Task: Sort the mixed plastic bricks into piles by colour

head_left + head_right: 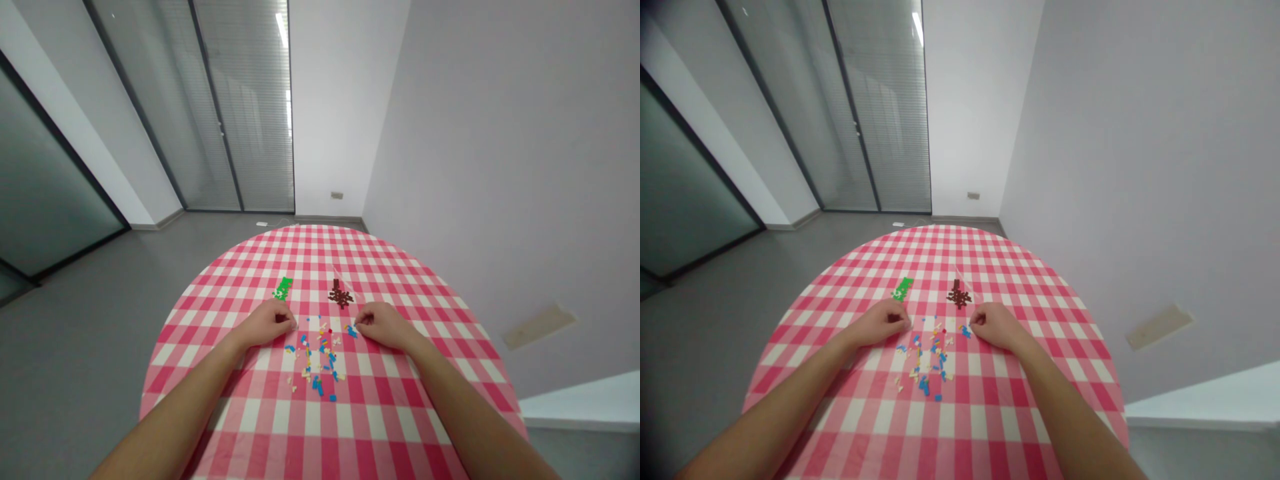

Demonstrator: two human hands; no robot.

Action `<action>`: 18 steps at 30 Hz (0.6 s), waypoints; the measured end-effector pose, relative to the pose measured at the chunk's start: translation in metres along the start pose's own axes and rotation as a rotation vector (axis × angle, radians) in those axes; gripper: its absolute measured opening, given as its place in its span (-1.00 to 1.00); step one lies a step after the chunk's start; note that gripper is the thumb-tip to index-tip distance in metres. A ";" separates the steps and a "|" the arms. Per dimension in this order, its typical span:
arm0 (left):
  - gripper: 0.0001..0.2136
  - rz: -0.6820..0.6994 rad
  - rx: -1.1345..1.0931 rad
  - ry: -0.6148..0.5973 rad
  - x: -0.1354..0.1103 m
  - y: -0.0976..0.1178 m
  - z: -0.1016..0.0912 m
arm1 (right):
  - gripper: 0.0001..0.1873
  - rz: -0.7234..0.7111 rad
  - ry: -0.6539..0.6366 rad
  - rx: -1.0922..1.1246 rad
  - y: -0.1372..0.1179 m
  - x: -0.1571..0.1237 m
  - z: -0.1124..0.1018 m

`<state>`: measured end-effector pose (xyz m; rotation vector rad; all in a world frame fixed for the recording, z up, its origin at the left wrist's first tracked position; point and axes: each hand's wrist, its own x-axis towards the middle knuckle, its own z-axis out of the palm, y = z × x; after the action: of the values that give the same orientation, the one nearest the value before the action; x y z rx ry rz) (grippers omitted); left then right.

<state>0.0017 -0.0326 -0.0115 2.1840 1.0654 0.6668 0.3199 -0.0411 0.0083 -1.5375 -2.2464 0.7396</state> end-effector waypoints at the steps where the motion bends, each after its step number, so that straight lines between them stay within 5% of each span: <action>1: -0.82 -0.002 0.009 0.007 0.000 0.000 0.001 | -0.88 0.001 -0.015 0.013 -0.001 -0.001 0.000; 18: -0.82 0.037 0.284 0.100 0.012 0.012 0.024 | -0.85 -0.003 -0.044 0.046 -0.007 -0.002 -0.001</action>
<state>0.0301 -0.0359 -0.0176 2.4386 1.2380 0.6816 0.3157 -0.0451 0.0128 -1.5104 -2.2464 0.8255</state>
